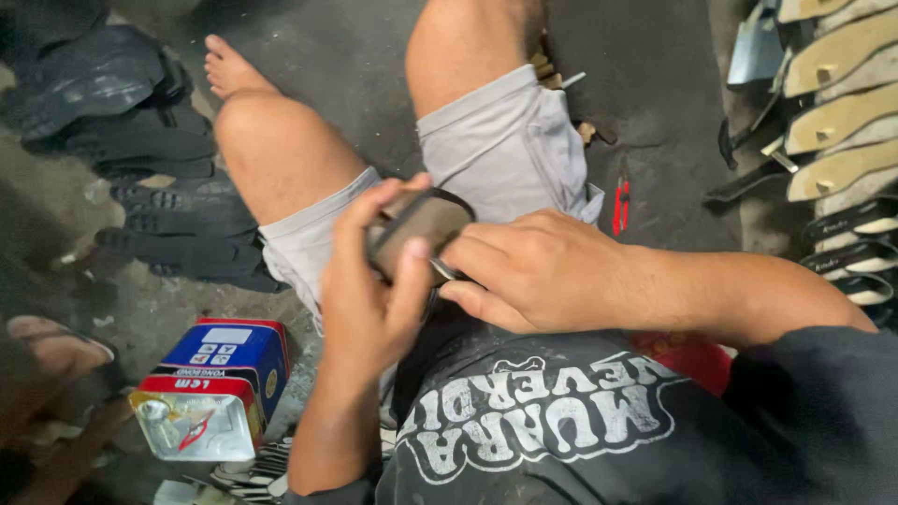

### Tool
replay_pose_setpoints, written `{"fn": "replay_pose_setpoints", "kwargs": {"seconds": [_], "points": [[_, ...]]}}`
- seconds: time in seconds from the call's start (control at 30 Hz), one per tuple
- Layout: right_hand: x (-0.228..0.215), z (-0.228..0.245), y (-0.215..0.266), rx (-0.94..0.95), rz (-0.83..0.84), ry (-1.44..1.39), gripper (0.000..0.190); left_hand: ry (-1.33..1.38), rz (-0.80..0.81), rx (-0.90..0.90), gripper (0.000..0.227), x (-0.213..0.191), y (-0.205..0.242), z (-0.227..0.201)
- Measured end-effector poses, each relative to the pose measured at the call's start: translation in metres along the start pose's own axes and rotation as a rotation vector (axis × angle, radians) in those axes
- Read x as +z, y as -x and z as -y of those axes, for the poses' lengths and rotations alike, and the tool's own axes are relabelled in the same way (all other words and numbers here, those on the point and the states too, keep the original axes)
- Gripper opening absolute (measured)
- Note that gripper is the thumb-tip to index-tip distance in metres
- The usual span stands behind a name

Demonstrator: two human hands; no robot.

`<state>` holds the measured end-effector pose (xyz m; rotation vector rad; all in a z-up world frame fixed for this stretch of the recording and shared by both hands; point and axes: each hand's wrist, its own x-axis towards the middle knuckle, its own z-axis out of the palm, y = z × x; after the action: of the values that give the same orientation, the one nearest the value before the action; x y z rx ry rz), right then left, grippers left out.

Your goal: The person sits on the floor and repairs black sandals by attaching straps to the soles. They use a red utility knife to cut the straps and a hammer to secure them. The person handles multiple sandals, placing finished ones aside.

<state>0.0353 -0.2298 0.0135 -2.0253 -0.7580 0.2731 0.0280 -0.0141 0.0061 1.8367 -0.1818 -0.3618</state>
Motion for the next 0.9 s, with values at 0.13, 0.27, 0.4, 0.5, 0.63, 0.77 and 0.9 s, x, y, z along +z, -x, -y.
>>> {"fn": "replay_pose_setpoints", "kwargs": {"seconds": [0.13,0.27,0.4,0.5,0.63,0.77,0.9], "points": [[-0.012,-0.078,0.051,0.243,-0.309,0.038,0.021,0.203,-0.118,-0.077,0.043,-0.017,-0.019,0.010],[0.000,-0.237,0.141,0.917,-0.685,-0.077,0.015,0.200,-0.140,-0.034,0.046,-0.017,-0.032,0.046],[0.056,-0.309,0.218,1.459,-0.113,0.178,0.037,0.006,-0.152,-0.061,0.013,-0.001,-0.042,0.076],[0.097,-0.296,0.225,1.829,0.192,0.116,0.051,0.109,-0.125,-0.195,0.013,0.004,-0.049,0.076],[0.153,-0.276,0.192,1.810,0.383,-0.048,0.046,0.229,-0.105,-0.194,0.019,0.008,-0.062,0.077],[0.157,-0.278,0.172,1.842,0.267,-0.090,0.041,0.178,-0.091,-0.256,0.013,0.012,-0.068,0.076],[0.140,-0.275,0.202,1.951,-0.043,-0.131,0.038,0.208,-0.102,-0.228,0.008,0.013,-0.079,0.065]]}}
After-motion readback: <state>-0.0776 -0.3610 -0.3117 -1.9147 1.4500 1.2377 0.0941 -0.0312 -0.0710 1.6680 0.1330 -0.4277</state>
